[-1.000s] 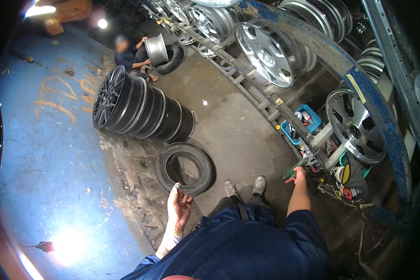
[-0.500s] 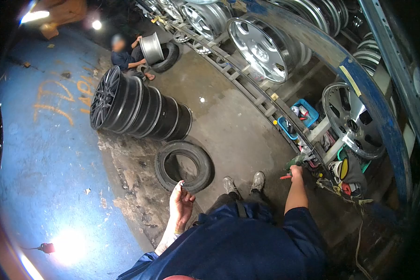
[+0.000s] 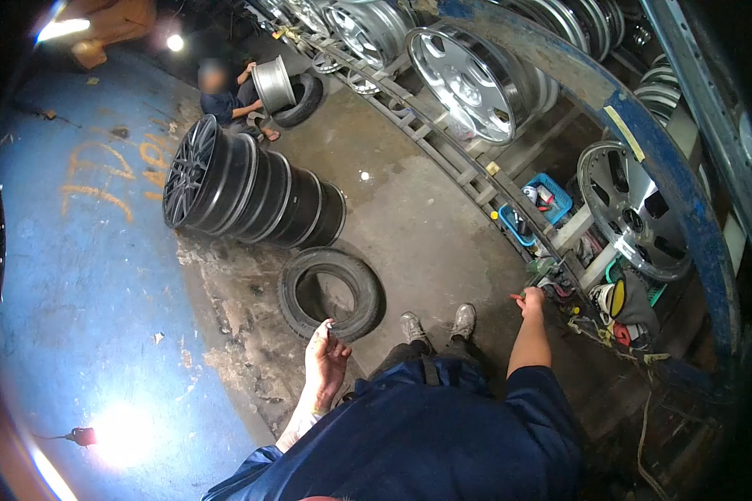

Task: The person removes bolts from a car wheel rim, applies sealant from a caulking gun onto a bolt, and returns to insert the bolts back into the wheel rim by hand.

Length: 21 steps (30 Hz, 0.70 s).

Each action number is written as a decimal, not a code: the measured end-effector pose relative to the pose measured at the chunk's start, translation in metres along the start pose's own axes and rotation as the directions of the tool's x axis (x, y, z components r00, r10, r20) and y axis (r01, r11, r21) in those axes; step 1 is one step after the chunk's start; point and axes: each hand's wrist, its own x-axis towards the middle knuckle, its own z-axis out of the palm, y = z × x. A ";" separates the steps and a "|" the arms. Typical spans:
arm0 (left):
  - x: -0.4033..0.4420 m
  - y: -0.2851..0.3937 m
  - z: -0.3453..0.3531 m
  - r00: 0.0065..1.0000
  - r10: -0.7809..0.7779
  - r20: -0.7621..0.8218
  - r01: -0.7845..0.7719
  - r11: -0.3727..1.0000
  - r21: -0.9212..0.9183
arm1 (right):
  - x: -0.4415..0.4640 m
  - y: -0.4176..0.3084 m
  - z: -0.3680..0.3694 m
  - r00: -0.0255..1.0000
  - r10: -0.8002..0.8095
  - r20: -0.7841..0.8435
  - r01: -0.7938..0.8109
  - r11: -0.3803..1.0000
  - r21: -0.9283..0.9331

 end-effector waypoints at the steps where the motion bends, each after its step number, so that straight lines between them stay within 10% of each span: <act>1: 0.000 -0.001 0.000 1.000 -0.002 0.005 0.002 1.000 0.006 | -0.001 0.000 -0.002 0.999 0.033 0.038 -0.036 0.996 0.081; 13: 0.008 -0.005 0.014 0.990 -0.059 0.129 0.063 0.998 -0.029 | -0.051 0.033 -0.010 0.994 0.029 -0.102 -0.016 0.993 0.119; 21: 0.016 -0.009 0.034 0.911 -0.121 0.394 0.133 0.991 -0.004 | -0.087 0.091 -0.025 0.988 0.012 0.152 0.030 0.962 -0.272</act>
